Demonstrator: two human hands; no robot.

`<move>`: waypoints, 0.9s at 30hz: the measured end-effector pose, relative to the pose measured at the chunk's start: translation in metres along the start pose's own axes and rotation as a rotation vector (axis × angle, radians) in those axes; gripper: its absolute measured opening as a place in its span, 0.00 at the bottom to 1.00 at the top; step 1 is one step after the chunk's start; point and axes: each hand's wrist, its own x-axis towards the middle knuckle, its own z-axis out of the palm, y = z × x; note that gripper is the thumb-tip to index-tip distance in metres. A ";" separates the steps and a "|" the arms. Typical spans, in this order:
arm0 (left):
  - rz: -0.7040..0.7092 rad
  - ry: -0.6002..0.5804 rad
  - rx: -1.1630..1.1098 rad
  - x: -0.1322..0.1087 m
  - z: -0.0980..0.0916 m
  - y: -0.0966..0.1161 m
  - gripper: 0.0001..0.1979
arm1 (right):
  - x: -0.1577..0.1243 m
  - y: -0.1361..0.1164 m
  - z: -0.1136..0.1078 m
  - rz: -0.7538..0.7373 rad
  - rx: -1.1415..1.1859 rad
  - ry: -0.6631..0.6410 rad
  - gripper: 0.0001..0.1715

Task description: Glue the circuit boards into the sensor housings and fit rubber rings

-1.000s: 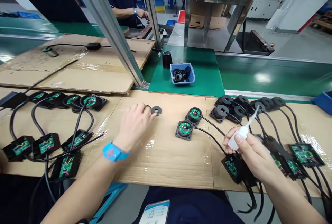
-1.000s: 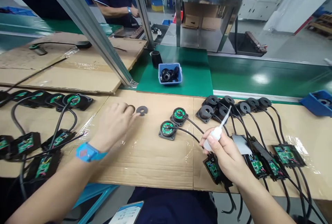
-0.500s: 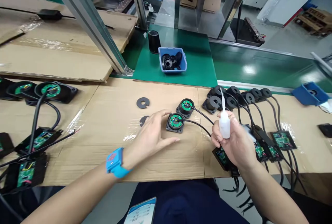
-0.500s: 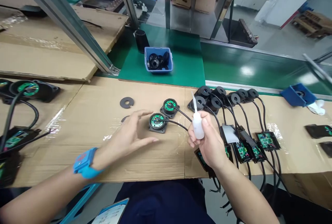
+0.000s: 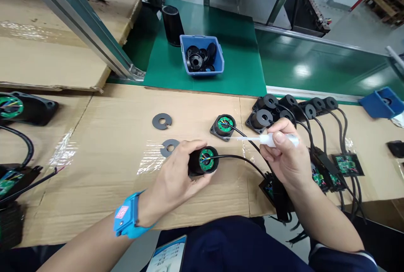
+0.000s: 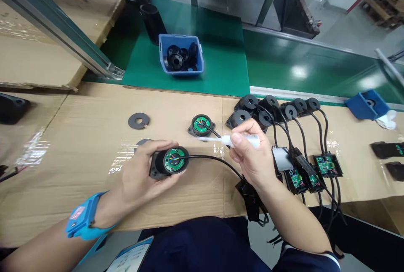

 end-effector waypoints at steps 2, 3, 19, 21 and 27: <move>0.031 0.037 -0.016 -0.001 0.000 -0.001 0.29 | 0.002 -0.001 0.003 -0.005 -0.026 -0.016 0.20; 0.047 0.040 -0.030 -0.002 0.000 -0.001 0.30 | 0.002 -0.001 0.005 -0.006 -0.055 -0.026 0.20; 0.111 0.007 -0.026 -0.005 -0.011 0.006 0.20 | -0.021 0.010 0.005 -0.267 -0.423 -0.175 0.08; 0.109 -0.004 -0.033 -0.005 -0.012 0.006 0.19 | -0.023 0.010 0.005 -0.260 -0.424 -0.183 0.08; 0.110 -0.030 -0.046 -0.006 -0.014 0.008 0.18 | -0.024 0.012 0.005 -0.251 -0.439 -0.220 0.07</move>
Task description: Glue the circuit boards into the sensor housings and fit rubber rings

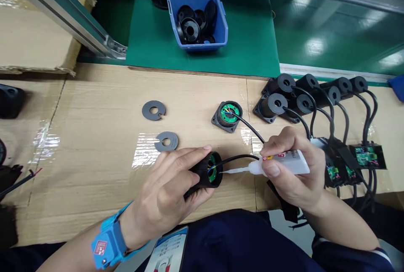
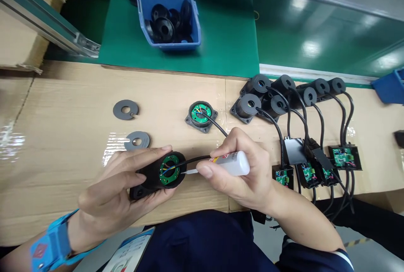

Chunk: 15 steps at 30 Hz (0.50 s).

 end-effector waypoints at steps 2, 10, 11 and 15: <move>-0.011 -0.008 -0.007 0.000 -0.001 0.001 0.17 | 0.000 0.000 0.000 -0.003 0.001 -0.009 0.07; 0.022 -0.005 0.037 -0.001 0.000 -0.001 0.17 | 0.001 -0.002 -0.001 -0.017 0.011 -0.026 0.06; 0.021 -0.008 0.042 -0.001 0.000 -0.001 0.17 | 0.001 -0.002 -0.001 -0.021 0.010 -0.030 0.06; 0.023 -0.013 0.056 0.000 -0.001 -0.001 0.16 | 0.001 -0.001 -0.002 -0.013 -0.026 -0.033 0.07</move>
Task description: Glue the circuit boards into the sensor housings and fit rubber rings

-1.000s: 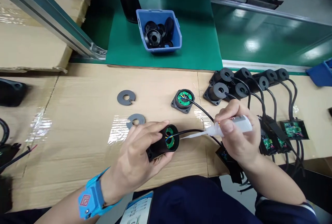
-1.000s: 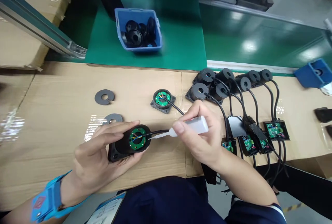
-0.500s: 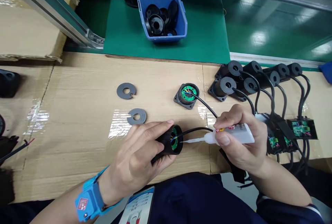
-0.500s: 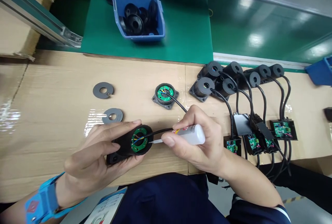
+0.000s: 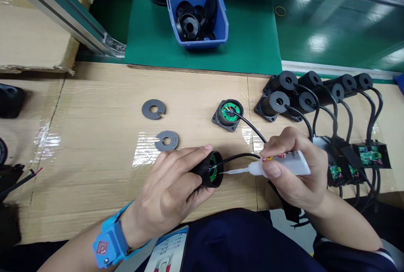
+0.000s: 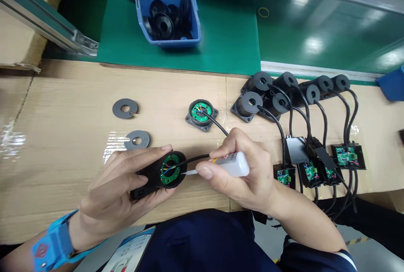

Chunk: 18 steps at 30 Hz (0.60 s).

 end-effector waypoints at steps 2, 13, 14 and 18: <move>0.004 0.000 0.003 0.001 0.000 0.000 0.17 | 0.000 0.000 0.000 -0.001 -0.008 -0.006 0.07; 0.004 -0.003 -0.025 -0.001 0.000 -0.001 0.18 | 0.001 0.000 0.000 -0.020 -0.028 -0.013 0.06; -0.006 -0.003 -0.034 -0.001 0.000 -0.001 0.18 | 0.001 0.000 -0.001 -0.018 -0.032 -0.008 0.06; -0.073 0.012 -0.063 -0.001 0.002 0.000 0.19 | 0.001 0.000 -0.001 -0.032 -0.062 0.018 0.06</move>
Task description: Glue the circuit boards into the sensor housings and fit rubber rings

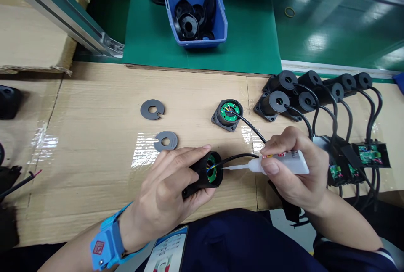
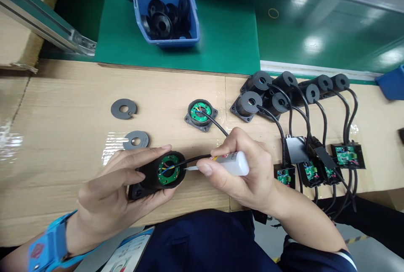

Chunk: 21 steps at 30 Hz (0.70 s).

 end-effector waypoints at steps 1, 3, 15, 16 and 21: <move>-0.024 0.008 -0.009 0.000 0.001 0.000 0.20 | 0.000 0.000 0.000 -0.013 -0.010 0.006 0.06; -0.055 0.017 -0.034 0.001 0.002 0.001 0.22 | 0.001 -0.001 0.000 -0.044 -0.031 0.018 0.06; -0.285 -0.098 -0.368 0.001 0.001 -0.002 0.29 | 0.007 0.010 0.004 -0.035 0.204 0.160 0.10; -0.301 -0.120 -0.405 0.000 0.001 -0.003 0.30 | 0.009 0.009 0.006 -0.009 0.225 0.155 0.11; -0.400 -0.219 -0.569 0.002 0.004 -0.002 0.27 | 0.019 0.004 0.011 0.103 0.295 0.075 0.13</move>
